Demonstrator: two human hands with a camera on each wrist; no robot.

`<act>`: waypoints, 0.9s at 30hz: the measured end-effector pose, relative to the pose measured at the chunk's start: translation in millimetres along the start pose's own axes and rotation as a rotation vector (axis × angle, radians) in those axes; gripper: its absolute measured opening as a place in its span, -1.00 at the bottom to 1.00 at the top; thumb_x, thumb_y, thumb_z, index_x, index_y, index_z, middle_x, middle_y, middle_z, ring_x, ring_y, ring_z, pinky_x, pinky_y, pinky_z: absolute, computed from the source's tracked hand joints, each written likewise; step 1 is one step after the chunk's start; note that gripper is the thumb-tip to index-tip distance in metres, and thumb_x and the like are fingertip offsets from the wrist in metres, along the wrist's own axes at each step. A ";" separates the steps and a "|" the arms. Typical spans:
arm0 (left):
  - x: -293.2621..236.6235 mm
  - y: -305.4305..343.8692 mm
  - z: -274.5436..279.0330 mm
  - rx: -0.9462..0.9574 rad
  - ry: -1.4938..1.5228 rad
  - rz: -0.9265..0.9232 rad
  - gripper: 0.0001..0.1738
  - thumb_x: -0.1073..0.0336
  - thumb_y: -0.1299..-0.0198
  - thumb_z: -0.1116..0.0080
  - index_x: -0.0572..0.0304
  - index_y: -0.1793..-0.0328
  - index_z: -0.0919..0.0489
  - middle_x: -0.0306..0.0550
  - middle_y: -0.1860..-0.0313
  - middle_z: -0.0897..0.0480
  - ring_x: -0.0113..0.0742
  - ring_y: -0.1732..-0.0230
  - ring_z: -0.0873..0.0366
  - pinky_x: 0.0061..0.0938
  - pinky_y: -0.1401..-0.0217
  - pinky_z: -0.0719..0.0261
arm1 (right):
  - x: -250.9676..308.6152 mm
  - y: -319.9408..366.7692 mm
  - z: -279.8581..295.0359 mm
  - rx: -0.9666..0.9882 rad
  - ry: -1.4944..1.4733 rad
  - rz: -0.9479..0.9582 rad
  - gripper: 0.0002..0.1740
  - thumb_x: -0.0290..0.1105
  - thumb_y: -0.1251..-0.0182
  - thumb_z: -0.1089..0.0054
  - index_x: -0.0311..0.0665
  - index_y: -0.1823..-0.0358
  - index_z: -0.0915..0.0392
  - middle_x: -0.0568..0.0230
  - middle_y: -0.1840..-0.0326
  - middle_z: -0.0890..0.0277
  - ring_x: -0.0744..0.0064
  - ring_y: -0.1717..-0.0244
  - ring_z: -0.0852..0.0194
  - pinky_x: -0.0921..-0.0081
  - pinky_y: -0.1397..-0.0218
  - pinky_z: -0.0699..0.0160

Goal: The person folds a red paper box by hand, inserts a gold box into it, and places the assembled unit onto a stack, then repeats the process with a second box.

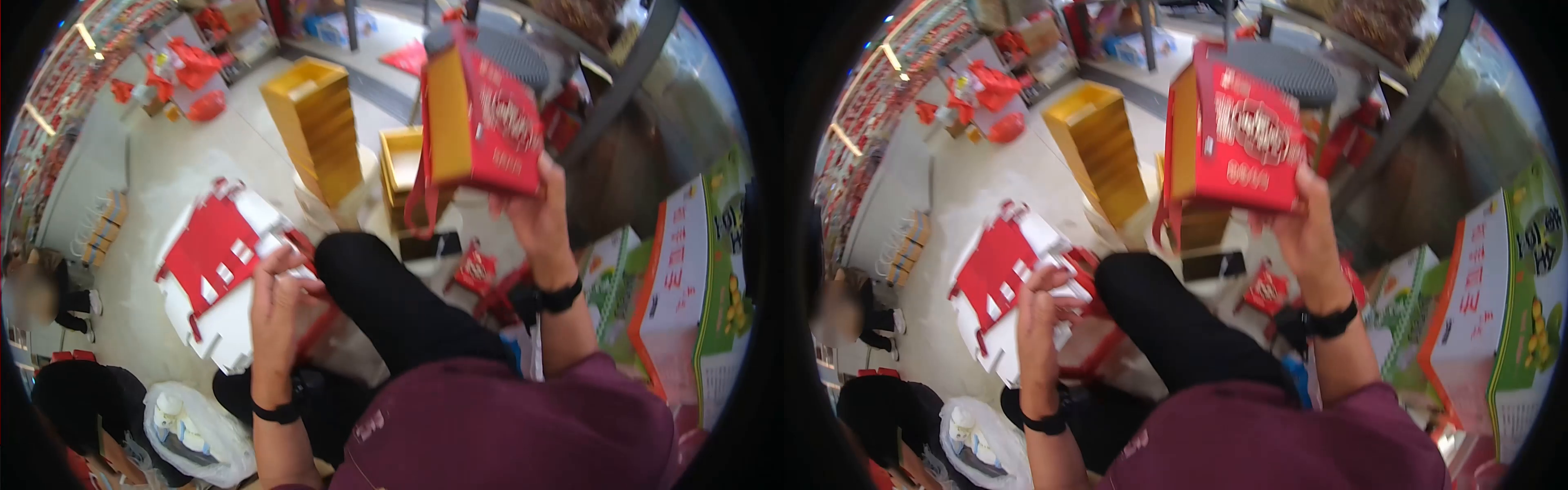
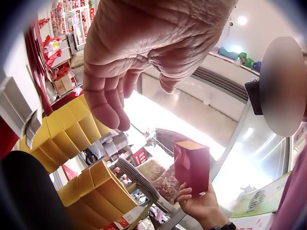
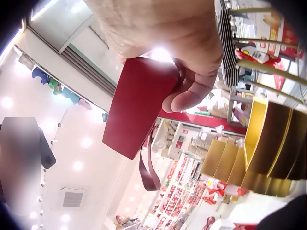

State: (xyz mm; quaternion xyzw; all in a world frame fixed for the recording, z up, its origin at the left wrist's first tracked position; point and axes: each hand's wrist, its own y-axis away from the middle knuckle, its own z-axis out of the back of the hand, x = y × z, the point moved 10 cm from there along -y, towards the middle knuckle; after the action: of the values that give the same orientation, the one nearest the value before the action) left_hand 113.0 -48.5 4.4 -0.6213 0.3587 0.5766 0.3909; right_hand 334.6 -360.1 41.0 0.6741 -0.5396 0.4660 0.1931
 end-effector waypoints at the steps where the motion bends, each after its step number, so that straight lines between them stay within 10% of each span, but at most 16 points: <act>1: 0.4 2.4 0.4 -0.005 -0.042 0.008 -0.36 -0.01 -0.68 0.01 0.34 -0.62 -0.33 0.13 -0.35 -0.56 -0.30 -0.03 -0.72 -0.46 -0.05 -0.65 | 7.8 1.6 14.1 -0.046 0.001 0.015 -0.43 0.08 -0.71 0.14 -0.30 -0.25 -0.53 0.08 0.09 -0.77 0.24 0.30 -0.73 0.32 0.31 -0.68; 15: 32.0 19.8 1.6 -0.005 -0.053 0.097 -0.34 -0.09 -0.71 0.12 0.37 -0.56 -0.40 0.08 -0.26 -0.62 -0.34 -0.01 -0.71 -0.46 -0.05 -0.62 | -56.1 60.2 213.7 -0.738 0.398 -0.183 -0.48 0.10 -0.62 0.05 -0.22 -0.14 -0.57 0.22 0.11 -0.73 0.41 0.32 -0.69 0.37 0.32 -0.74; 27: 40.4 29.7 -6.9 0.028 -0.071 0.153 -0.33 -0.13 -0.68 0.07 0.39 -0.50 -0.45 0.09 -0.24 -0.63 -0.35 -0.02 -0.68 -0.45 -0.07 -0.62 | -200.7 82.2 337.8 -0.927 0.809 -0.703 -0.27 0.14 -0.49 -0.04 -0.41 -0.33 -0.51 0.01 -0.11 -0.64 -0.04 0.08 -0.69 -0.04 0.23 -0.82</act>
State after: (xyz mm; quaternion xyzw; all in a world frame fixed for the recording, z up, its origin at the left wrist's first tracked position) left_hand 92.5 -67.5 -37.8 -0.5657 0.3990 0.6216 0.3666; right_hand 405.2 -536.2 -312.7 0.4307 -0.3186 0.3124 0.7845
